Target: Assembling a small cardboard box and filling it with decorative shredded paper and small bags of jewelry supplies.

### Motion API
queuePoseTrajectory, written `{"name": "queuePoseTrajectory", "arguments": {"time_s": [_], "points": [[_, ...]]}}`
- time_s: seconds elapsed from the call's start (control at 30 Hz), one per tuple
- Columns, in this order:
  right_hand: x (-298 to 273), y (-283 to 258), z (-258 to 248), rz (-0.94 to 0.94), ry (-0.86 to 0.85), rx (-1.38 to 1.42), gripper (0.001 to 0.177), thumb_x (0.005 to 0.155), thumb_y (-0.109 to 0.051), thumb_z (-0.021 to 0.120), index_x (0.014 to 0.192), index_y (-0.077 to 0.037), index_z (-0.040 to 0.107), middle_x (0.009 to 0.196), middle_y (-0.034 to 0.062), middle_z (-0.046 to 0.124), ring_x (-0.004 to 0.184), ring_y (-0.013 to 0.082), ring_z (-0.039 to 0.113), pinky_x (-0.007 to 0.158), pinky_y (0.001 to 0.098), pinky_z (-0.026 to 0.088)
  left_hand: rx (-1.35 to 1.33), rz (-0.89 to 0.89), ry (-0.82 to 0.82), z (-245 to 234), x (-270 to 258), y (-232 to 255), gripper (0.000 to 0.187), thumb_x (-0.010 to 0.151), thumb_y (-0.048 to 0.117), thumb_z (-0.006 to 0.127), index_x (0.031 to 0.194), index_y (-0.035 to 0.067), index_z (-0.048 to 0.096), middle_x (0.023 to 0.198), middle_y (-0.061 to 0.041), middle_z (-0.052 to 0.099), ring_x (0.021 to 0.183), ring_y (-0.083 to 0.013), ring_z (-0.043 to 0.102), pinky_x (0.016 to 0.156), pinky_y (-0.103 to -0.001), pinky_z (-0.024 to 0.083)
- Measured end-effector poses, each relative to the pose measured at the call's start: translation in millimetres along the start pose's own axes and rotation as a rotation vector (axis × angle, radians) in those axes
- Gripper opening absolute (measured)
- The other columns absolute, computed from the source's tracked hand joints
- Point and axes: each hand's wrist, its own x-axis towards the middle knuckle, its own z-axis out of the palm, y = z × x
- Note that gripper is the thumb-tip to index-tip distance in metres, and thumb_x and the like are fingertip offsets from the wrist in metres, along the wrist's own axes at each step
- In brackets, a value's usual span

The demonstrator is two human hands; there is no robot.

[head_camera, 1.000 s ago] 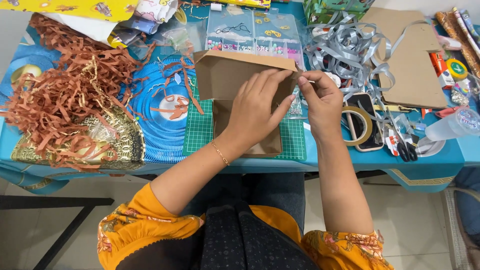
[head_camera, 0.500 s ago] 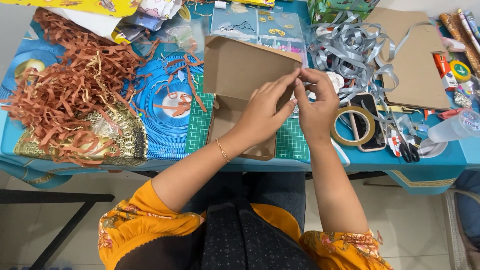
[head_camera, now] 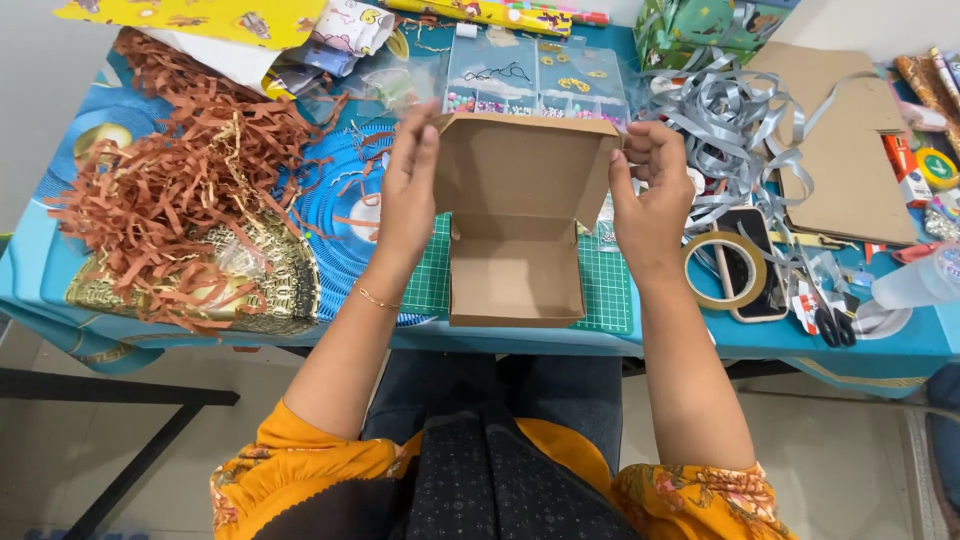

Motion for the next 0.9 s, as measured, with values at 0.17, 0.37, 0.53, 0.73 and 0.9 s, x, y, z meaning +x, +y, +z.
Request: {"name": "queuePoseTrajectory", "arguments": {"time_s": [0.17,0.37,0.53,0.73,0.9], "points": [[1,-27,11,-0.157,0.086,-0.103,0.032,0.102,0.007,0.067,0.128,-0.004,0.054,0.110,0.0201,0.068,0.101,0.0376,0.068,0.081,0.0456,0.054,0.020,0.054,-0.050,7,-22,13,0.044,0.112,0.035,0.052,0.151,0.016,0.049,0.149,-0.015,0.054,0.142,-0.0330,0.047,0.120,-0.051,0.036],[-40,-75,48,-0.091,-0.131,0.024,0.015,0.100,-0.018,0.072,0.112,-0.008,0.070,0.099,0.0055,0.065,0.093,0.0244,0.068,0.082,0.0381,0.055,0.127,0.176,0.010,18,-48,27,0.041,0.112,0.027,0.054,0.151,0.016,0.050,0.139,-0.011,0.058,0.133,-0.0284,0.056,0.114,-0.049,0.045],[-41,-87,61,0.055,-0.134,0.260,0.014,0.097,-0.015,0.076,0.105,-0.004,0.072,0.089,0.0098,0.066,0.083,0.0223,0.070,0.072,0.0331,0.057,0.225,0.276,0.018,22,-58,18,0.042,0.106,0.011,0.060,0.148,0.016,0.055,0.136,-0.005,0.053,0.130,-0.0236,0.056,0.113,-0.042,0.048],[-46,-84,59,0.055,-0.064,0.220,0.009,0.097,-0.014,0.075,0.098,-0.005,0.075,0.080,0.0085,0.064,0.076,0.0185,0.068,0.069,0.0313,0.056,0.105,0.257,0.001,17,-61,30,0.037,0.104,0.014,0.061,0.141,0.012,0.061,0.123,-0.008,0.059,0.120,-0.0265,0.062,0.105,-0.045,0.053],[-40,-93,56,0.013,-0.055,0.216,0.007,0.099,-0.011,0.073,0.095,-0.005,0.073,0.079,0.0093,0.064,0.074,0.0199,0.067,0.069,0.0318,0.055,0.057,0.194,0.054,16,-57,25,0.017,0.101,0.015,0.066,0.116,0.006,0.067,0.112,-0.007,0.067,0.114,-0.0275,0.067,0.101,-0.044,0.056]]}}
